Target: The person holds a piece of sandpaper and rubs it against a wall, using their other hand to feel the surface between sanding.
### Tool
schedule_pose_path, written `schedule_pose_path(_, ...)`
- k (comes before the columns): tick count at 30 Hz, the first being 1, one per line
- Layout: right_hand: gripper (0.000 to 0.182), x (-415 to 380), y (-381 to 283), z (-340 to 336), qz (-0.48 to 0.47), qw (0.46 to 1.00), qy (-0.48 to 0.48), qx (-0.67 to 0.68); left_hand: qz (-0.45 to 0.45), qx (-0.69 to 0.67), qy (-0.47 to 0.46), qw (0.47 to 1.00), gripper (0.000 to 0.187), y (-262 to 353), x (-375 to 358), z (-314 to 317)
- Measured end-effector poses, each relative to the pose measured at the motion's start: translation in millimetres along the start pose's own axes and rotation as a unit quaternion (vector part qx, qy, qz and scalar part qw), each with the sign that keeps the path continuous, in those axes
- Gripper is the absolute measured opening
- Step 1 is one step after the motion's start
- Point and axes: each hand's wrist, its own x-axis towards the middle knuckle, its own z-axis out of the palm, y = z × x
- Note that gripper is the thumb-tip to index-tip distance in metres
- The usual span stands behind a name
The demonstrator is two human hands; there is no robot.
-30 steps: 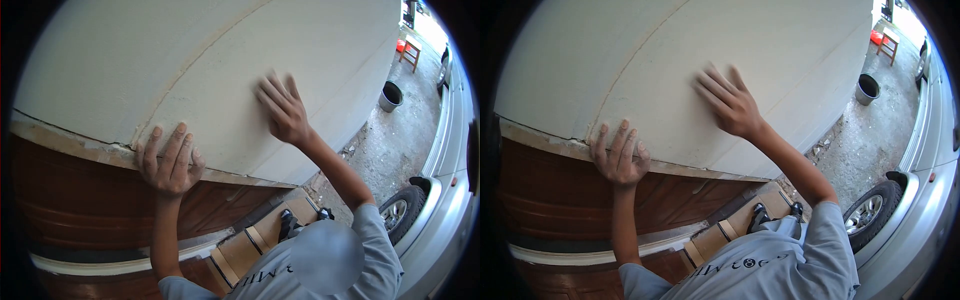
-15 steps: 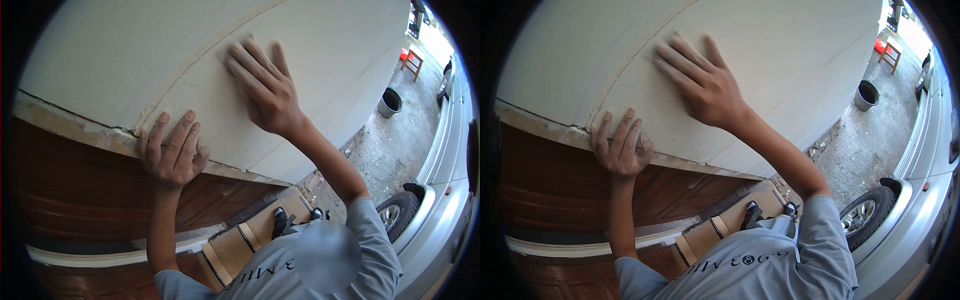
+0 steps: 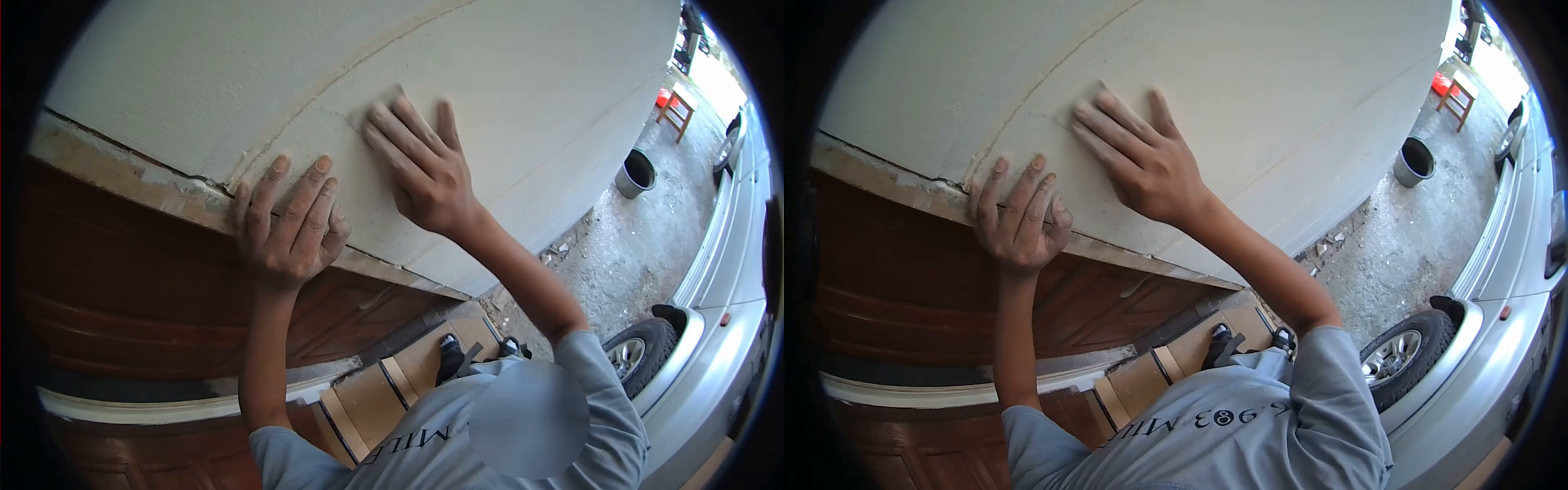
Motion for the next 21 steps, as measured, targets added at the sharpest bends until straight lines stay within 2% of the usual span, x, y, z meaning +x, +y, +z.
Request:
schedule_pose_path(3, 0.050, -90.7, 9.4, 14.4, 0.053, 0.997, -0.055, -0.015, 0.022, -0.004, 0.029, 0.999, 0.016, -2.8, -2.9, 5.3)
schedule_pose_path(6, 0.048, -133.3, 18.9, 21.7, 0.051, 0.996, -0.061, -0.040, 0.022, -0.009, 0.039, 0.999, 0.015, -4.5, -4.6, 7.9)
schedule_pose_path(9, 0.052, -42.3, -4.8, 9.3, 0.025, 0.999, -0.041, -0.004, 0.011, -0.014, 0.037, 0.999, 0.014, -2.6, -3.3, 5.8)
schedule_pose_path(11, 0.055, 1.0, -19.0, 14.4, 0.025, 1.000, 0.018, 0.007, 0.004, -0.014, 0.019, 1.000, 0.013, -0.4, -1.3, 1.4)
schedule_pose_path(12, 0.055, 6.7, -22.0, 18.5, 0.026, 0.998, 0.051, 0.006, 0.000, -0.013, 0.012, 1.000, 0.013, -0.1, -1.0, -0.5)
schedule_pose_path(15, 0.052, -64.5, -9.4, 23.4, 0.040, 0.999, -0.025, 0.001, 0.003, -0.021, 0.023, 1.000, 0.013, -1.3, 0.1, -1.0)
schedule_pose_path(17, 0.046, -127.5, -5.5, 18.8, 0.083, 0.993, -0.086, -0.010, 0.002, -0.031, 0.030, 0.999, 0.012, -4.3, 1.5, -1.3)
schedule_pose_path(19, 0.040, -155.8, -11.8, -5.4, 0.132, 0.972, -0.190, -0.028, -0.004, -0.038, 0.032, 0.999, 0.012, -2.4, -1.3, -4.5)
schedule_pose_path(21, 0.037, -168.2, -21.0, -30.1, 0.344, 0.906, -0.192, 0.156, -0.002, -0.035, 0.045, 0.998, 0.011, -3.0, 1.1, -4.3)
